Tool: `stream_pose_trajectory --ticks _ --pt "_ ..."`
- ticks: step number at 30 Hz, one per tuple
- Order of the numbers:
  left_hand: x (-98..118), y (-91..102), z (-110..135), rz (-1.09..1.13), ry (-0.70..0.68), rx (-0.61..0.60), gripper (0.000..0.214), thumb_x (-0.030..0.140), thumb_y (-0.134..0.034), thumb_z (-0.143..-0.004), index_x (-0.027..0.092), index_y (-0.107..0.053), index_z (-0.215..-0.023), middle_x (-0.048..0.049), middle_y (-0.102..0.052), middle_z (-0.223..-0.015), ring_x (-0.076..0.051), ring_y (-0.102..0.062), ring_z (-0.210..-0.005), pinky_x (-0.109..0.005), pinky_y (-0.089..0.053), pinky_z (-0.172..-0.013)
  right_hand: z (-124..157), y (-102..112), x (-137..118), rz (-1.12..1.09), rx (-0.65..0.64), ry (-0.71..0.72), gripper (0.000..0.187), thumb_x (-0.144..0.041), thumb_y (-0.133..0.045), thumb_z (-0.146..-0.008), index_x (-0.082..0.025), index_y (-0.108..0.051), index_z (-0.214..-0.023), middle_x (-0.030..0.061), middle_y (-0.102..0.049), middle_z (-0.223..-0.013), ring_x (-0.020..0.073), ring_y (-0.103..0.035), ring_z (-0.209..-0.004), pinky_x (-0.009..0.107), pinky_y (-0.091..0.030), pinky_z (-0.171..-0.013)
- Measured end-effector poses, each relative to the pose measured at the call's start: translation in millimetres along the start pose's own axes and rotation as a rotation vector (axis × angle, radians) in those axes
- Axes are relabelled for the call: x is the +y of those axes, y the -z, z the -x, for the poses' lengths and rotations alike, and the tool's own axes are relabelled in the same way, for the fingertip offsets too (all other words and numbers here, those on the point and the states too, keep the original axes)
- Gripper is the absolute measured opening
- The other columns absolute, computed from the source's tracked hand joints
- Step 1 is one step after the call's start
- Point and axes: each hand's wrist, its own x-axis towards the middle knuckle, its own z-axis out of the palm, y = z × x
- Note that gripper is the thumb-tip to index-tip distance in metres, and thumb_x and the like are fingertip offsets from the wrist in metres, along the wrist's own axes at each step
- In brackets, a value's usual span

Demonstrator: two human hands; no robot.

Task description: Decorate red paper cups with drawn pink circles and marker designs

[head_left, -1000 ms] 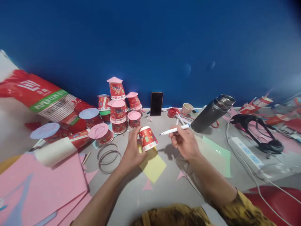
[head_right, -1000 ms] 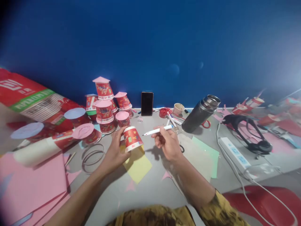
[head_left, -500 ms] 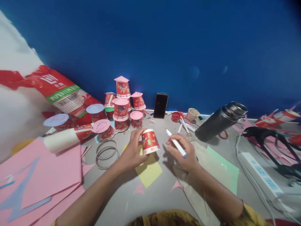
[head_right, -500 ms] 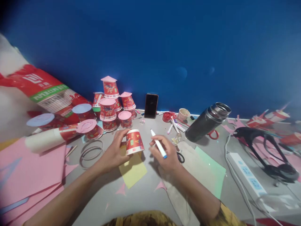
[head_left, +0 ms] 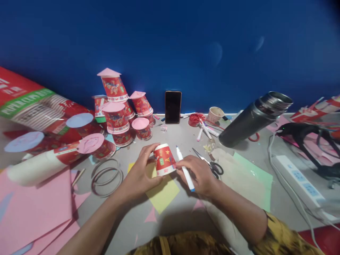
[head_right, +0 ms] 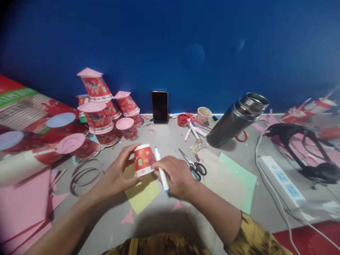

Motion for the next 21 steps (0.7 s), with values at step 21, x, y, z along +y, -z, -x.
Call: stream_pose_trajectory --ticks 21 --pt "-7 -21.6 16 -0.318 -0.181 0.121 0.095 0.010 -0.065 -0.068 0.027 -0.029 -0.155 -0.0148 -0.041 -0.142 -0.039 -0.045 -0.140 -0.060 -0.045 -0.117 5 -5 -26 -0.238 0.114 -0.152 0.012 -0.013 -0.064 -0.092 -0.023 -0.067 -0.096 0.0033 -0.072 -0.075 0.0180 -0.067 -0.063 0.029 -0.054 -0.058"
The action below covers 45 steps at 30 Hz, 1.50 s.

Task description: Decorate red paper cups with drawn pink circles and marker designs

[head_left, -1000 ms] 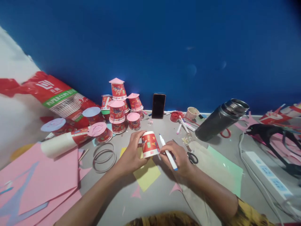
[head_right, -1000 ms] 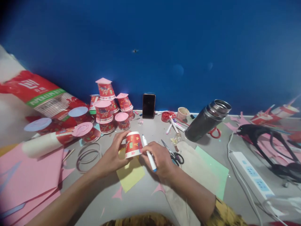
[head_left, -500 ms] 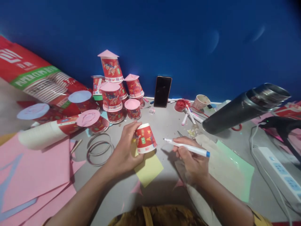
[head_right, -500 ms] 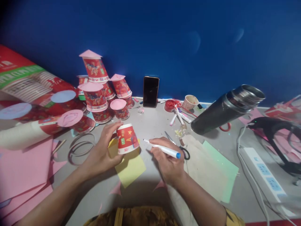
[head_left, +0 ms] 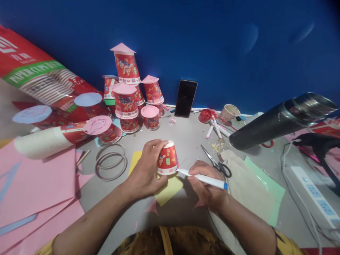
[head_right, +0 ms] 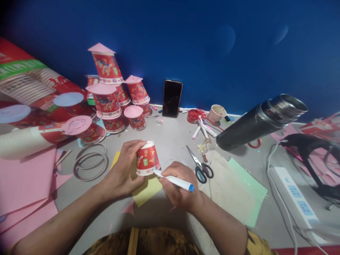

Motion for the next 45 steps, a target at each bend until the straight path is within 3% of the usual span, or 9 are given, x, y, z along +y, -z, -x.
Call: stream_pose_trajectory --ticks 7,34,45 --pt "1.1 -0.9 0.8 0.014 0.007 -0.004 0.098 0.008 -0.065 -0.067 0.029 -0.028 -0.156 -0.0145 -0.041 -0.143 -0.039 -0.046 -0.139 -0.061 -0.044 -0.117 -1.9 -4.4 -1.0 0.061 -0.022 0.030 0.012 -0.013 -0.063 -0.092 -0.024 -0.068 -0.096 0.0037 -0.074 -0.076 0.0197 -0.070 -0.065 0.032 -0.058 -0.062" --pt "1.0 0.1 0.9 0.003 -0.025 -0.008 0.096 0.010 -0.064 -0.071 0.028 -0.024 -0.156 -0.0162 -0.037 -0.145 -0.039 -0.043 -0.141 -0.061 -0.045 -0.116 -5.7 -5.8 -1.7 0.114 -0.039 0.057 0.012 -0.013 -0.060 -0.095 -0.022 -0.066 -0.089 0.0019 -0.070 -0.071 0.0163 -0.065 -0.061 0.027 -0.052 -0.058" --pt "1.7 0.2 0.5 -0.009 -0.034 -0.003 0.092 0.008 -0.063 -0.071 0.023 -0.027 -0.154 -0.0173 -0.038 -0.144 -0.037 -0.043 -0.140 -0.060 -0.046 -0.116 -6.1 -6.7 0.4 0.130 -0.047 0.066 0.011 -0.016 -0.060 -0.097 -0.021 -0.066 -0.088 0.0020 -0.070 -0.070 0.0156 -0.064 -0.060 0.026 -0.051 -0.058"
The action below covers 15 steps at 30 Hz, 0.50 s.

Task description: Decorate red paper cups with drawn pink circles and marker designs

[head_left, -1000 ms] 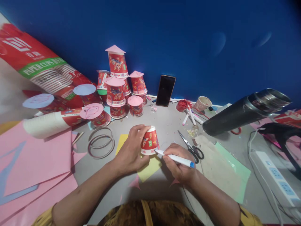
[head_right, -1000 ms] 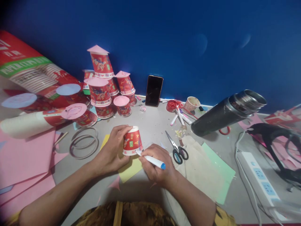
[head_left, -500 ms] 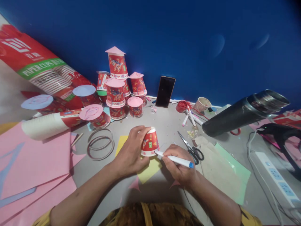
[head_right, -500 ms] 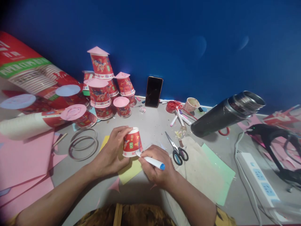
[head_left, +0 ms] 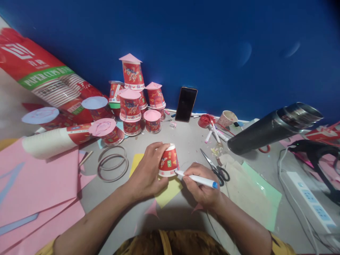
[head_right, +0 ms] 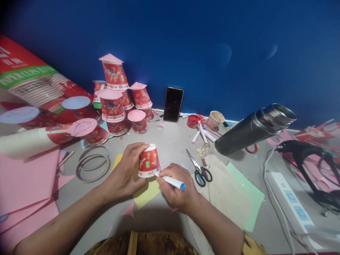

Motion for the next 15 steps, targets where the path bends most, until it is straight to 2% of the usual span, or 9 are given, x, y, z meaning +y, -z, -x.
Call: stream_pose_trajectory --ticks 6,15 --pt "1.9 1.7 -1.2 0.000 0.011 0.003 0.090 0.010 -0.064 -0.072 0.024 -0.029 -0.154 -0.0161 -0.039 -0.143 -0.036 -0.044 -0.139 -0.058 -0.046 -0.115 1.0 0.5 -0.6 -0.021 0.010 0.020 0.010 -0.014 -0.061 -0.097 -0.021 -0.066 -0.092 0.0025 -0.072 -0.074 0.0160 -0.066 -0.064 0.026 -0.053 -0.061" --pt "0.7 -0.7 -0.1 -0.012 -0.007 0.003 0.091 0.009 -0.063 -0.071 0.022 -0.029 -0.155 -0.0171 -0.040 -0.143 -0.036 -0.044 -0.138 -0.058 -0.046 -0.115 3.7 -1.6 0.0 -0.016 -0.062 0.023 0.010 -0.021 -0.059 -0.102 -0.021 -0.066 -0.094 0.0024 -0.073 -0.075 0.0163 -0.065 -0.064 0.027 -0.051 -0.061"
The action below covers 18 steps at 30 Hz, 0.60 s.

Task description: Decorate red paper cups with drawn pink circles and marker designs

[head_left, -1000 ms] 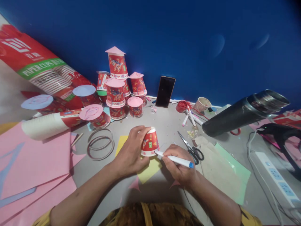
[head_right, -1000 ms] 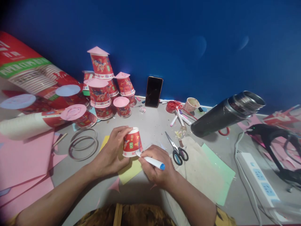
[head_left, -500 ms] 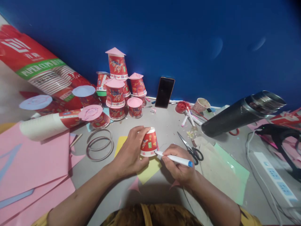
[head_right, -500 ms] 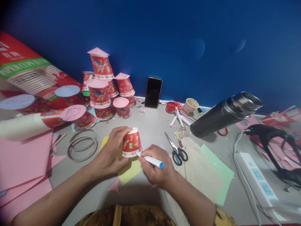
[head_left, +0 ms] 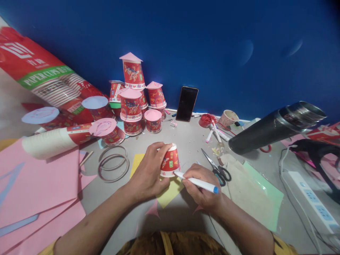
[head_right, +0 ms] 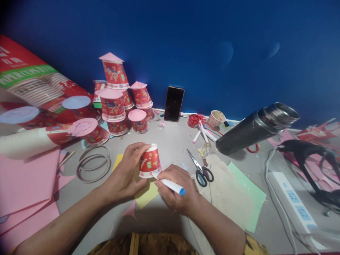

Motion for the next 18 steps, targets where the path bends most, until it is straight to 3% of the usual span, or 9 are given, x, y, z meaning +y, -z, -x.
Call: stream_pose_trajectory --ticks 18 --pt "1.1 1.0 0.2 -0.011 0.001 0.003 0.092 0.009 -0.062 -0.073 0.025 -0.027 -0.156 -0.0169 -0.039 -0.144 -0.037 -0.044 -0.138 -0.059 -0.047 -0.114 -3.3 3.3 -2.0 0.031 0.003 -0.013 0.014 -0.021 -0.059 -0.101 -0.022 -0.067 -0.090 0.0022 -0.073 -0.073 0.0165 -0.067 -0.063 0.027 -0.052 -0.060"
